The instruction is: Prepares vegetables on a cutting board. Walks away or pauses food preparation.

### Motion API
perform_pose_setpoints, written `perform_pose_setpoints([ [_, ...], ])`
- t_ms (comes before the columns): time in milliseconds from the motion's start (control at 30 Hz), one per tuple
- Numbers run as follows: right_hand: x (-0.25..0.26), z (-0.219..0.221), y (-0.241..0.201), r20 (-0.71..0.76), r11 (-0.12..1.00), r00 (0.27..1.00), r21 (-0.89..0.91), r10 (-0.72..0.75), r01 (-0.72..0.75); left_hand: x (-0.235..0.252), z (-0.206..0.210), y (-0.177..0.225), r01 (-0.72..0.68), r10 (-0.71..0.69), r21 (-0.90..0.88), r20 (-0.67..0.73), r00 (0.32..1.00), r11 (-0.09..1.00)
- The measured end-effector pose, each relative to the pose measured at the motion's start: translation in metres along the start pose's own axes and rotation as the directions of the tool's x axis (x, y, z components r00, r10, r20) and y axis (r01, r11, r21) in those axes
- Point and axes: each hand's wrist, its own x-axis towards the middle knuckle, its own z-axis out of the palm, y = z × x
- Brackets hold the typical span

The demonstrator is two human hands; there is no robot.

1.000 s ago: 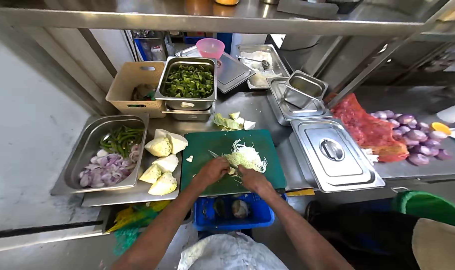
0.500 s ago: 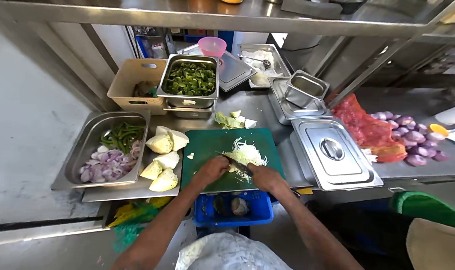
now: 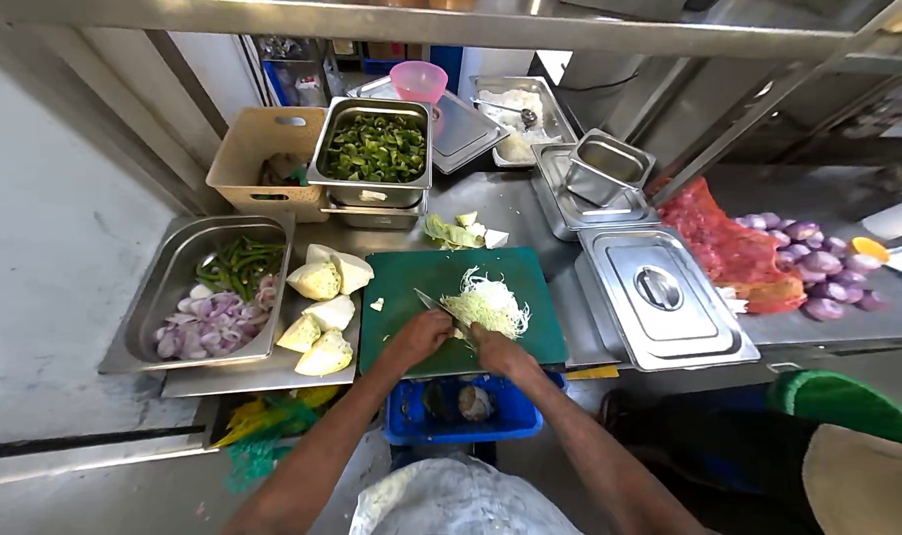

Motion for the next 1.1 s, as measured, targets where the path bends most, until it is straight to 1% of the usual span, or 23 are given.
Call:
perform_pose_setpoints([
  [167, -0.027, -0.027, 0.006, 0.003, 0.993, 0.999, -0.110, 0.040, -0.040, -0.001, 0.007, 0.002, 0.001, -0.002, -0.002, -0.054, 0.999, 1.000],
  [200, -0.027, -0.023, 0.006, -0.001, 0.993, 0.999, -0.105, 0.047, -0.047, -0.002, 0.010, 0.003, 0.010, -0.010, 0.000, -0.064, 0.998, 1.000],
  [300, -0.003, 0.004, 0.006, -0.004, 0.999, 1.000, -0.020, 0.029, -0.029, -0.001, 0.014, 0.005, 0.036, -0.036, -0.003, -0.082, 0.996, 0.999],
  [367, -0.006, -0.006, 0.006, -0.006, 0.999, 1.000, -0.036, 0.023, -0.024, 0.002, 0.012, 0.006, 0.055, -0.056, -0.013, -0.058, 0.997, 0.998],
  [433, -0.022, -0.024, 0.006, -0.003, 0.995, 0.999, -0.090, 0.034, -0.034, 0.002, 0.012, 0.007, 0.060, -0.061, -0.014, -0.045, 0.997, 0.998],
  [500, -0.032, -0.034, 0.008, 0.000, 0.990, 0.999, -0.130, 0.045, -0.045, 0.003, 0.014, 0.006, 0.059, -0.060, -0.011, -0.073, 0.996, 0.998],
  [533, -0.030, -0.028, 0.009, -0.002, 0.991, 0.999, -0.129, 0.048, -0.048, 0.001, 0.017, 0.006, 0.058, -0.059, -0.011, -0.090, 0.994, 0.998],
  [633, -0.002, 0.002, 0.010, -0.005, 0.999, 1.000, -0.025, 0.031, -0.031, 0.001, 0.020, 0.006, 0.049, -0.049, -0.004, -0.106, 0.993, 0.999],
  [700, -0.002, -0.005, 0.010, -0.007, 0.999, 1.000, -0.037, 0.023, -0.023, 0.004, 0.018, 0.006, 0.038, -0.038, -0.003, -0.093, 0.995, 0.999],
  [833, -0.031, -0.037, 0.012, -0.002, 0.988, 0.999, -0.149, 0.042, -0.042, 0.006, 0.015, 0.008, 0.054, -0.054, 0.002, -0.058, 0.997, 0.999],
  [900, -0.027, -0.026, 0.011, 0.000, 0.989, 0.998, -0.133, 0.057, -0.057, 0.005, 0.018, 0.008, 0.046, -0.046, 0.002, -0.084, 0.995, 0.999],
  [967, -0.009, -0.005, 0.010, 0.010, 0.998, 0.999, -0.042, 0.047, -0.047, 0.006, 0.020, 0.006, 0.022, -0.021, 0.014, -0.093, 0.995, 1.000],
  [1000, -0.002, -0.003, 0.010, 0.017, 0.999, 0.999, -0.017, 0.040, -0.039, 0.008, 0.019, 0.006, 0.022, -0.020, 0.015, -0.080, 0.997, 1.000],
  [1100, -0.012, -0.018, 0.011, 0.017, 0.997, 0.999, -0.074, 0.030, -0.029, 0.008, 0.015, 0.005, 0.026, -0.025, 0.015, -0.059, 0.998, 1.000],
])
